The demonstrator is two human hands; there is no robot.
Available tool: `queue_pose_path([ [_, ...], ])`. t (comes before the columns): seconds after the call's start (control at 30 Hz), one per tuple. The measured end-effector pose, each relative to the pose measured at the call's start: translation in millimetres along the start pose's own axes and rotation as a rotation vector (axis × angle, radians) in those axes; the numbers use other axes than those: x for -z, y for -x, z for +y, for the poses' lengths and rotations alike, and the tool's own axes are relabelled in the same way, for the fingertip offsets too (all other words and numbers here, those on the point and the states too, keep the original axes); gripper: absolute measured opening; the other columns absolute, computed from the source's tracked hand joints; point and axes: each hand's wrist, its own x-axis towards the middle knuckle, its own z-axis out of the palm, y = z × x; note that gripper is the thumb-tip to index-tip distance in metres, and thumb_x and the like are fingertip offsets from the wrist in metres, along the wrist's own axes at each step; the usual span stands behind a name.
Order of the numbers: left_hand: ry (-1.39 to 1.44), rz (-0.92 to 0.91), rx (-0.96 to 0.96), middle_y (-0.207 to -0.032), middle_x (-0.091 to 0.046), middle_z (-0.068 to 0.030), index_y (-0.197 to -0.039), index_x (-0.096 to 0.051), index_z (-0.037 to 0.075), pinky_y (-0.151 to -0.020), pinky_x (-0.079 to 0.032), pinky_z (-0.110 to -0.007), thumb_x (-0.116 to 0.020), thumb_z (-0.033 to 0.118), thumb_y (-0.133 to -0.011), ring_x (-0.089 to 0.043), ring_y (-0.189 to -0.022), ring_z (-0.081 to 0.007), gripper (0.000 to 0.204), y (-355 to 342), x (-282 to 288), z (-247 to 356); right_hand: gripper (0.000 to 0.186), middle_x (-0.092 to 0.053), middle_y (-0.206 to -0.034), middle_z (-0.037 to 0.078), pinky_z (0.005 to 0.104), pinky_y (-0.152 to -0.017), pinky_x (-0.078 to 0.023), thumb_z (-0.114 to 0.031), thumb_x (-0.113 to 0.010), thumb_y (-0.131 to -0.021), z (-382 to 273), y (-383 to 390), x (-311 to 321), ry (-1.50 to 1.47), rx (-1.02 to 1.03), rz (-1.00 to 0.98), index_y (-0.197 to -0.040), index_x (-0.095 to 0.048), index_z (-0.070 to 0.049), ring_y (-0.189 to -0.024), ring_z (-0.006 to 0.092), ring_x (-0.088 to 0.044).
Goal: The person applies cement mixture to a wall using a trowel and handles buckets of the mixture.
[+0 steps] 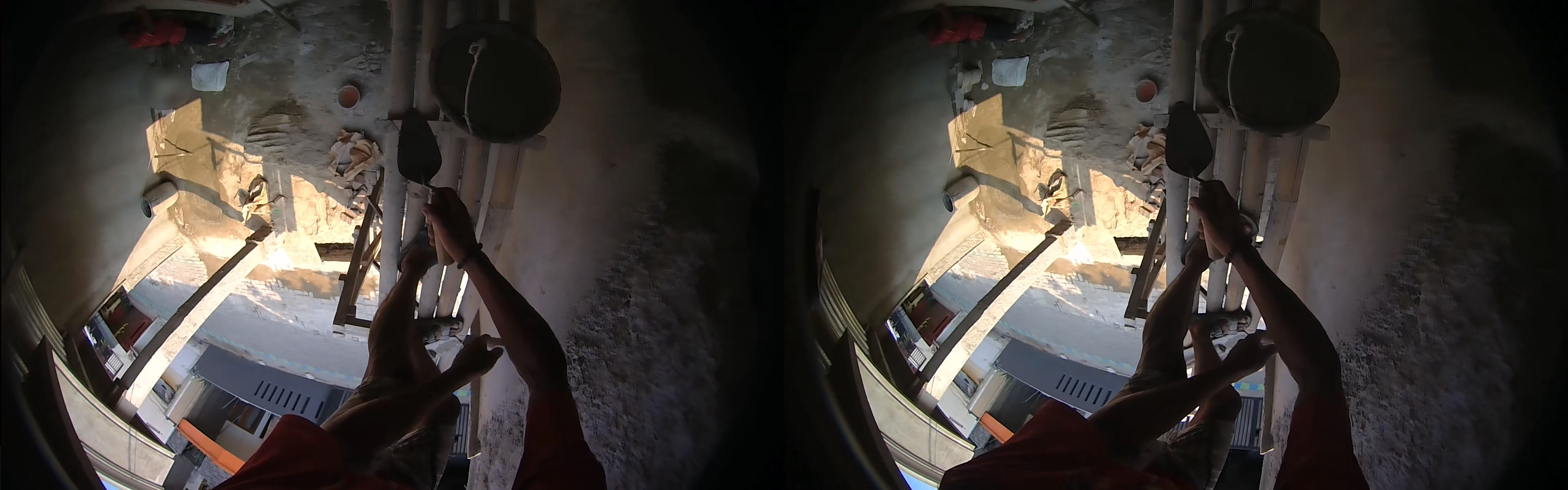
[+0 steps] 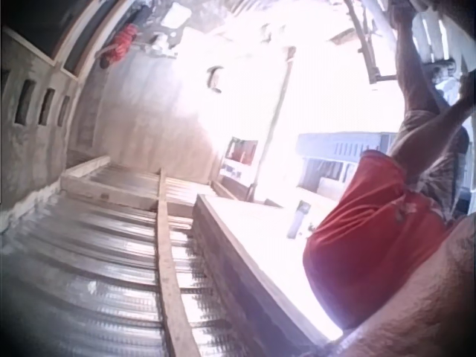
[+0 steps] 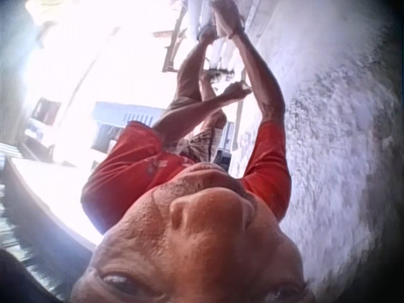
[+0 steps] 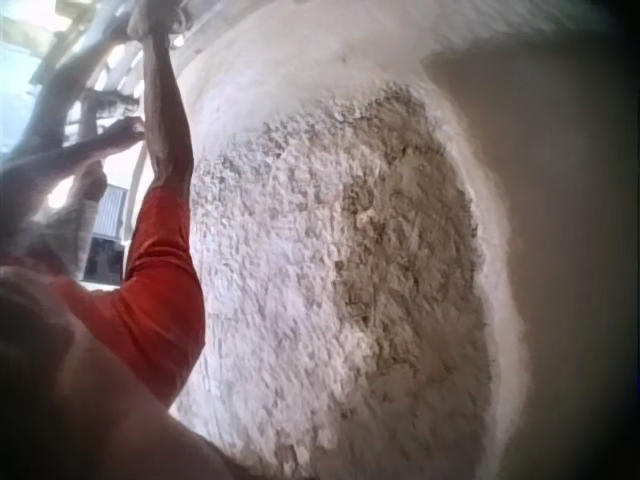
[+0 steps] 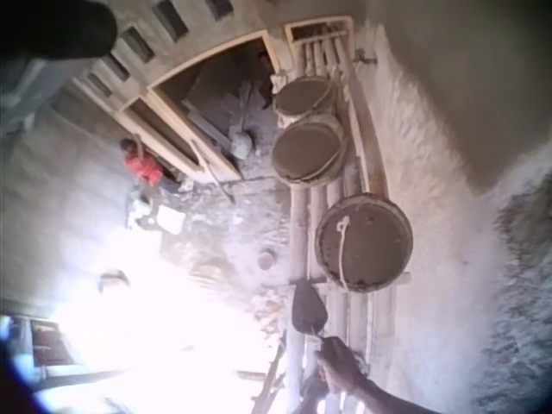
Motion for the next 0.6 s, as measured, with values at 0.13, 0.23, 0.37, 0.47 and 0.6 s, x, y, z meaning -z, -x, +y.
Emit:
queue_pose_path([
  [0.13,-0.209,0.068,0.008,-0.103,-0.063,-0.0215,-0.107,-0.062,0.004,-0.086,-0.046,-0.04,-0.057,0.028,-0.085,-0.062,-0.096,-0.0317,0.034,-7,-8,-18,0.025,-0.049,-0.068,0.001,0.0276,-0.041,-0.043,-0.02,-0.059,-0.082,-23,-54,-50,-0.129,0.128,0.096,-0.101,-0.047,-0.01,-0.048,0.0113,-0.049],
  [0.23,-0.181,0.042,0.013,-0.102,-0.064,-0.0208,-0.107,-0.062,0.003,-0.085,-0.047,-0.04,-0.056,0.029,-0.085,-0.062,-0.096,-0.0316,0.035,-5,-1,-9,0.023,-0.049,-0.067,0.001,0.0276,-0.041,-0.043,-0.021,-0.059,-0.082,-27,-67,-55,-0.166,0.142,0.164,-0.1,-0.048,-0.01,-0.047,0.0116,-0.049],
  [0.37,-0.096,0.002,0.027,-0.1,-0.064,-0.0198,-0.106,-0.061,0.001,-0.083,-0.047,-0.04,-0.056,0.03,-0.086,-0.062,-0.096,-0.0314,0.036,0,3,-1,0.023,-0.048,-0.064,0.001,0.0269,-0.04,-0.041,-0.021,-0.059,-0.082,-8,-57,-30,0.035,0.161,0.17,-0.1,-0.049,-0.009,-0.046,0.0109,-0.047],
  [0.47,-0.037,0.006,0.039,-0.099,-0.065,-0.019,-0.105,-0.061,0.001,-0.083,-0.048,-0.039,-0.057,0.031,-0.086,-0.063,-0.096,-0.0309,0.036,1,1,3,0.026,-0.054,-0.073,0.011,0.0338,-0.052,-0.048,-0.022,-0.06,-0.082,16,-54,10,0.428,0.4,0.171,-0.101,-0.05,-0.006,-0.059,0.0217,-0.057],
  [0.6,0.033,0.043,0.077,-0.098,-0.066,-0.0178,-0.102,-0.062,0.001,-0.084,-0.048,-0.038,-0.06,0.033,-0.083,-0.063,-0.096,-0.0298,0.038,0,1,4,0.021,-0.052,-0.105,0.02,0.0421,-0.068,-0.051,-0.017,-0.059,-0.084,9,-40,19,0.43,0.232,0.158,-0.1,-0.053,-0.004,-0.085,0.0323,-0.061],
])
